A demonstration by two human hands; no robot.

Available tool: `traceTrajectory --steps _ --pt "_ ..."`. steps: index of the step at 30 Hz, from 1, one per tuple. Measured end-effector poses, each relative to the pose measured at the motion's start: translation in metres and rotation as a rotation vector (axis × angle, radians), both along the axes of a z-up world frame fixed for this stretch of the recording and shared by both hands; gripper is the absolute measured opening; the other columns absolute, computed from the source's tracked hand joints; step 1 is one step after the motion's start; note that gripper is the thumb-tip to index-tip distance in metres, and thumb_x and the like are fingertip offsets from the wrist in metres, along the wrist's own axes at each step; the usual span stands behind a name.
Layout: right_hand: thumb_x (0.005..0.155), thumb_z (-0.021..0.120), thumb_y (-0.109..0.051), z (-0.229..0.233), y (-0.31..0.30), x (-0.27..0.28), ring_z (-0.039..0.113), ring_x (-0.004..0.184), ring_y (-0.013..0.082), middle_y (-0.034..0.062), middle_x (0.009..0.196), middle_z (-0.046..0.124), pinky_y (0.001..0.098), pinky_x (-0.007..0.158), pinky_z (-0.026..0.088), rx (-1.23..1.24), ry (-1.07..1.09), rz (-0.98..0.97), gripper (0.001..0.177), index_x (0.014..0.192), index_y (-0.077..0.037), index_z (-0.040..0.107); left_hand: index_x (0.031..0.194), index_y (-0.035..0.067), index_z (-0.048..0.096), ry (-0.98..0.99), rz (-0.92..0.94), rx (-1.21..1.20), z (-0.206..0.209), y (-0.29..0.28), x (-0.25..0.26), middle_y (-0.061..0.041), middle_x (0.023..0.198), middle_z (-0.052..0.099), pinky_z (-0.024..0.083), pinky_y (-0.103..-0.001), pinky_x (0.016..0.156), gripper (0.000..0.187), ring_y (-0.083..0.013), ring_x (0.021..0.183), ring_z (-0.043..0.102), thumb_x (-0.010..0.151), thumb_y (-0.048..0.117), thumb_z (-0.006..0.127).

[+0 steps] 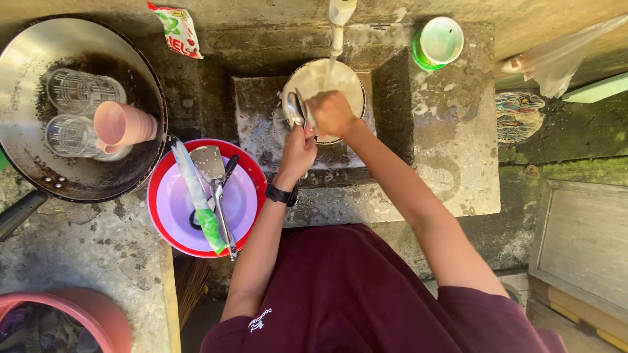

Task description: The person is washing various kitchen items including plates, bowls, and spoons in a sink.

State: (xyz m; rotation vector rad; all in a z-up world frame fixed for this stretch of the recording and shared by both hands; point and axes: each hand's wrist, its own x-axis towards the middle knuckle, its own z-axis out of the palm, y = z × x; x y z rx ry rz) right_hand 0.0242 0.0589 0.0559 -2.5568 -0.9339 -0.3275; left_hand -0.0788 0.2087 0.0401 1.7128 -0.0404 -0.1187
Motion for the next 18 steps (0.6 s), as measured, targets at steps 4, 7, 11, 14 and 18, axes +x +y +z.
traceTrajectory --steps 4,7,11,14,18 --pt "0.073 0.074 -0.021 0.013 0.004 0.003 0.066 0.060 0.0319 0.0133 0.069 0.068 0.0458 0.054 0.054 -0.006 -0.051 0.188 0.018 0.080 -0.007 0.066 0.098 0.001 0.042 0.051 0.028 -0.057 0.012 -0.004 -0.006 -0.018 0.088 0.067 0.048 -0.029 0.058 0.016 -0.0156 0.077 0.067 0.096 -0.012 0.050" --pt "0.094 0.062 -0.008 0.011 -0.007 0.030 0.069 0.062 0.0283 0.0141 0.077 0.070 0.0404 0.055 0.056 0.384 -0.134 -0.350 0.009 0.091 -0.008 0.071 0.092 0.003 0.039 0.005 0.118 -0.163 0.031 -0.009 -0.002 -0.021 0.099 0.077 0.046 -0.025 0.055 0.018 -0.0076 0.072 0.060 0.096 -0.010 0.051" --pt "0.111 0.060 -0.021 0.094 -0.016 0.044 0.072 0.094 0.0370 0.0194 0.116 0.067 0.0394 0.076 0.061 0.833 -0.079 -0.578 0.022 0.123 -0.002 0.060 0.092 0.007 0.033 0.094 0.177 -0.385 0.023 0.006 0.016 -0.024 0.106 0.076 0.039 -0.024 0.047 0.023 -0.0066 0.054 0.047 0.096 -0.010 0.049" --pt "0.109 0.067 -0.020 0.147 -0.022 0.049 0.071 0.110 0.0429 0.0226 0.148 0.052 0.0440 0.087 0.063 0.532 -0.246 -0.279 0.046 0.150 -0.003 0.053 0.093 0.008 0.031 0.136 0.162 -0.450 0.020 0.010 0.022 -0.025 0.106 0.075 0.039 -0.023 0.045 0.025 -0.0068 0.052 0.048 0.096 -0.010 0.047" --pt "0.099 0.072 -0.027 0.164 -0.021 0.069 0.070 0.077 0.0419 0.0227 0.128 0.065 0.0504 0.061 0.055 0.005 -0.174 -0.268 0.047 0.138 -0.004 0.064 0.092 0.008 0.030 0.147 0.138 -0.449 0.017 0.011 0.022 -0.026 0.107 0.075 0.037 -0.024 0.044 0.026 -0.0076 0.052 0.048 0.097 -0.010 0.048"
